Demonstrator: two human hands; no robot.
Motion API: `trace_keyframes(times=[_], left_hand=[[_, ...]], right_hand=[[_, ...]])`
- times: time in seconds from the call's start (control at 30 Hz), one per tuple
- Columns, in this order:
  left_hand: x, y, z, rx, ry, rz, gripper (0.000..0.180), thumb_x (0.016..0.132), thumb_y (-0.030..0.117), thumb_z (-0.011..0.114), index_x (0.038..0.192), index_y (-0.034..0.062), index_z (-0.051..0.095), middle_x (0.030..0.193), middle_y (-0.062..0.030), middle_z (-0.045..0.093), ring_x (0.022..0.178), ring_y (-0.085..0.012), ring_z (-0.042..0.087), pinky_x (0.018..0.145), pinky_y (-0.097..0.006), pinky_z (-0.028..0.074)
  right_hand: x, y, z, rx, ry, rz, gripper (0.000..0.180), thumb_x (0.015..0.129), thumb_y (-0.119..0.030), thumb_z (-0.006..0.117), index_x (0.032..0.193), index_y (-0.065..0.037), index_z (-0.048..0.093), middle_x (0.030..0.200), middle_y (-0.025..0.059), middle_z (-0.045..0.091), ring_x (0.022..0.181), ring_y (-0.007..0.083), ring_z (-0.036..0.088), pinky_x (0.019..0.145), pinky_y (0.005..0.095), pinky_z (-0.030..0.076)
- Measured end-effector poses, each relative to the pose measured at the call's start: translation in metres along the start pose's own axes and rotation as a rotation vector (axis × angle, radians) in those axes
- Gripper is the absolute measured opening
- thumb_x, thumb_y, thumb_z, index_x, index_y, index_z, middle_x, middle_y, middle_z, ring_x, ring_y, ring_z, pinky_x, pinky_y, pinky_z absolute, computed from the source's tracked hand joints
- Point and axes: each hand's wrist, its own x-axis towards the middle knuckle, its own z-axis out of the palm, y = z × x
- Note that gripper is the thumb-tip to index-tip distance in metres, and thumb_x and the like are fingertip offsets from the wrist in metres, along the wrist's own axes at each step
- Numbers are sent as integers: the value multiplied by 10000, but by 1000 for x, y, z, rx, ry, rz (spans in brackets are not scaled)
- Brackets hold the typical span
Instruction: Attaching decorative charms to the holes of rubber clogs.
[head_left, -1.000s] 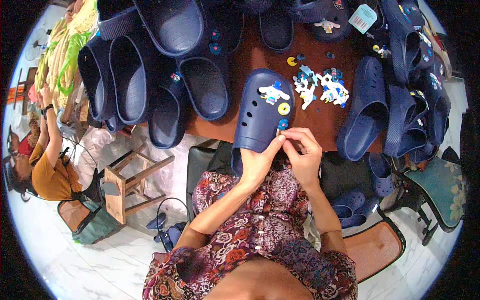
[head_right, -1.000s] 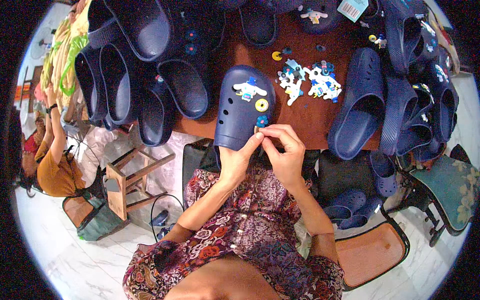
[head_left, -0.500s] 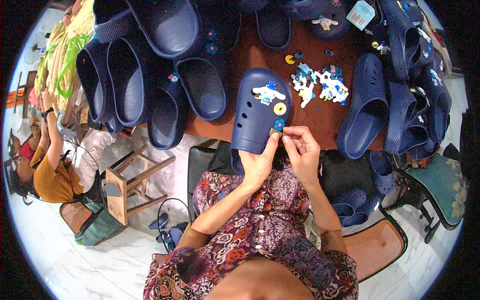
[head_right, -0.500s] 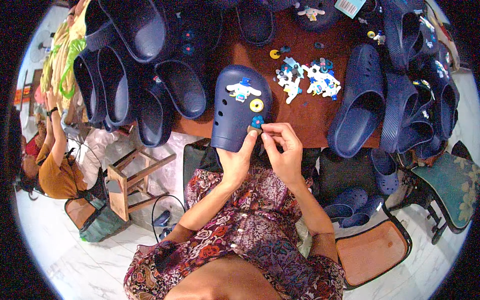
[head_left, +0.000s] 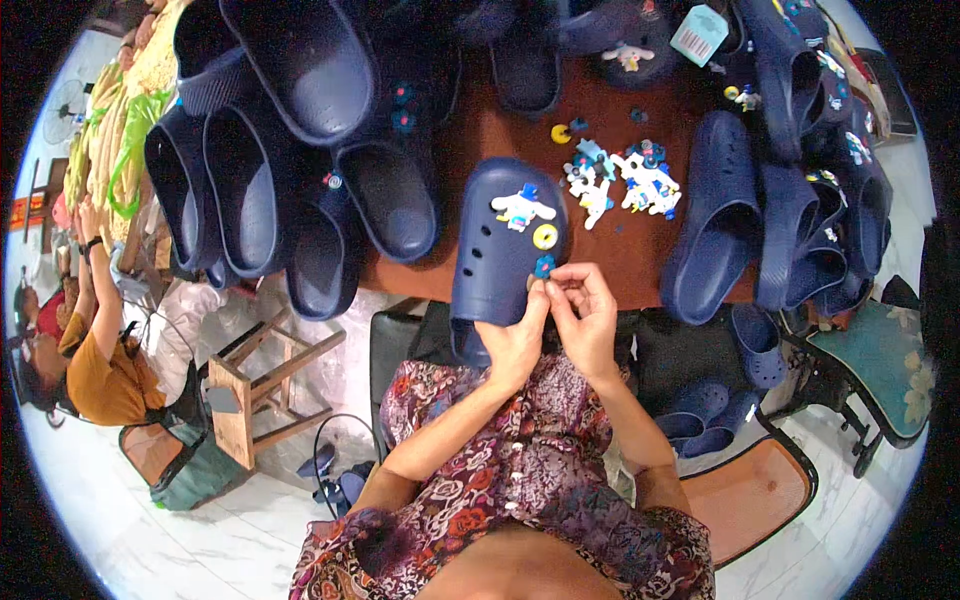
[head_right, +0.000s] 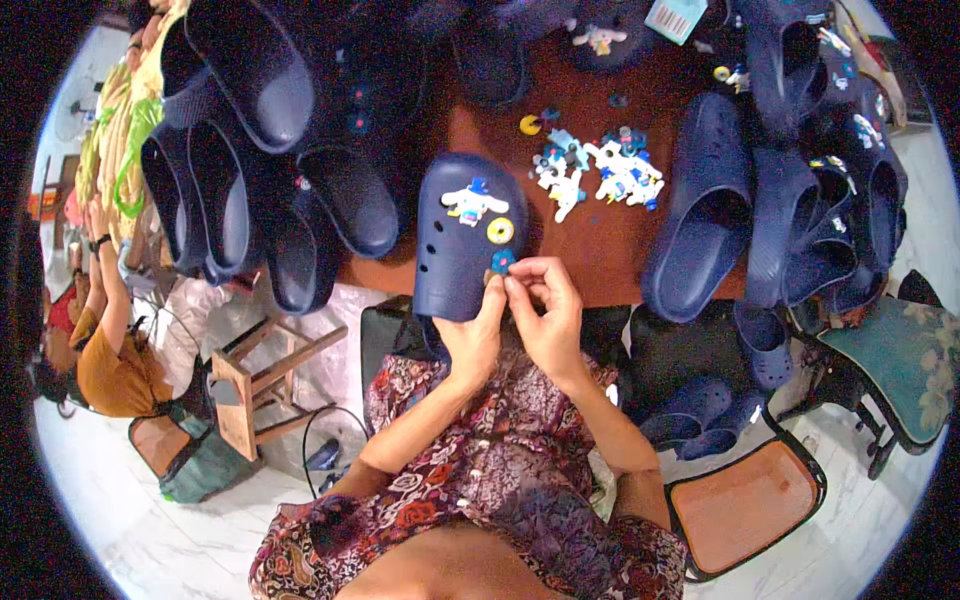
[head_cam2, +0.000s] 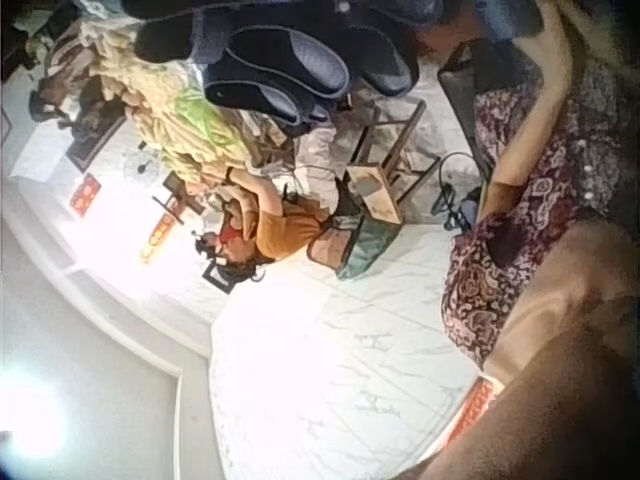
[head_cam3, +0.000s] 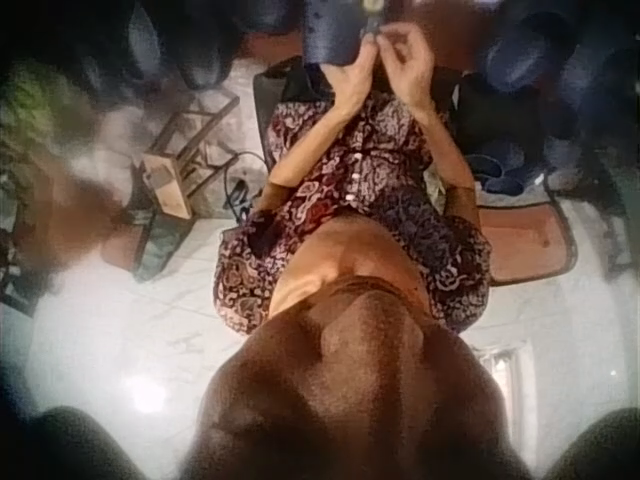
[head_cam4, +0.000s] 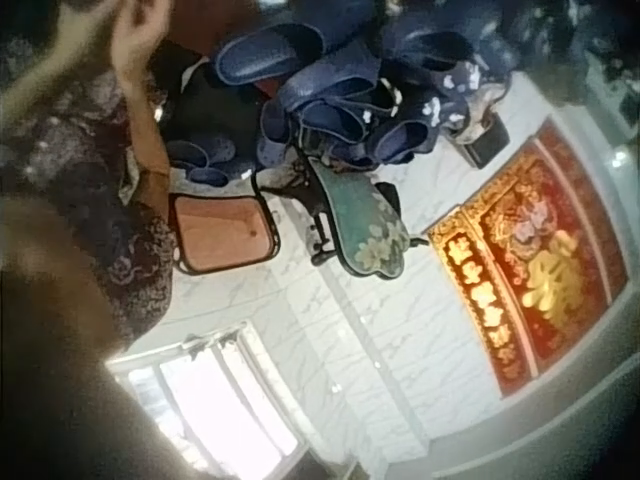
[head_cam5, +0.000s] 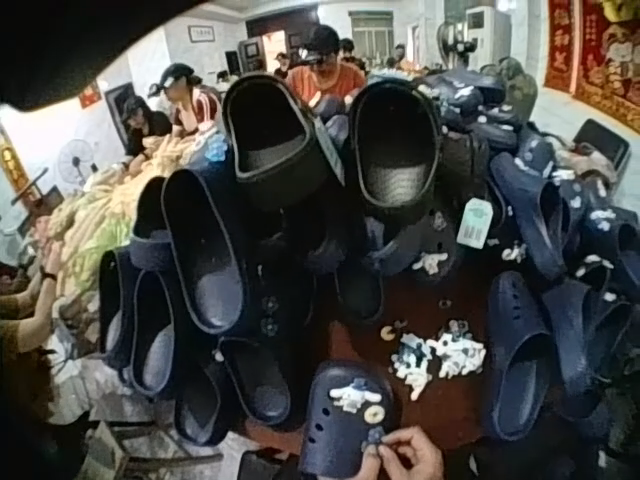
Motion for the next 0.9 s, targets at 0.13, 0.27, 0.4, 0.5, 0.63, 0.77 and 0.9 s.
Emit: trace_keyframes(times=[0.13,0.27,0.4,0.5,0.63,0.77,0.9], left_hand=[[1,8,-2,-42,-33,-50,260,842,19,707,1072,-7,590,1002,-50,640,867,-121,616,781,-263,511],[4,6,-7,36,-81,-79,265,851,26,706,1086,-5,587,1004,-38,636,870,-112,612,778,-259,508],[3,0,-6,-1,-47,-80,247,856,27,702,1075,-5,593,996,-41,638,865,-112,613,773,-258,507],[4,2,-5,32,-40,-32,237,859,27,698,1070,-8,595,1002,-45,641,858,-113,615,775,-257,508],[5,12,-4,83,-56,-55,283,847,57,721,1091,-6,593,1017,-53,640,886,-118,613,801,-268,502],[2,12,-7,60,-73,-21,340,837,100,739,1123,-6,587,1044,-54,633,935,-130,605,836,-282,490],[2,11,-11,65,-71,-22,362,847,113,730,1150,-9,574,1080,-59,624,955,-142,601,861,-291,482]], right_hand=[[-1,5,-3,-54,-12,-14,150,894,30,611,1036,25,565,967,73,612,861,104,616,735,236,513],[-2,4,-6,-60,-25,-6,149,886,29,618,1030,29,580,975,80,605,871,115,620,735,247,518],[0,-2,-10,-165,-56,-6,140,881,16,621,1019,21,604,985,92,598,879,139,637,737,266,535],[9,-13,-19,-254,-90,-45,148,873,9,626,1020,12,619,994,99,602,879,168,649,744,284,546],[33,-41,-42,-538,-102,-138,150,886,-27,593,1029,3,625,1026,119,613,924,234,647,758,318,550],[71,-53,-71,-845,-13,-317,182,921,-73,521,1072,-14,604,1030,180,602,952,368,613,842,409,498],[111,-47,-96,-1006,108,-389,211,922,-25,483,1098,5,595,1020,199,591,976,388,588,858,423,465]])
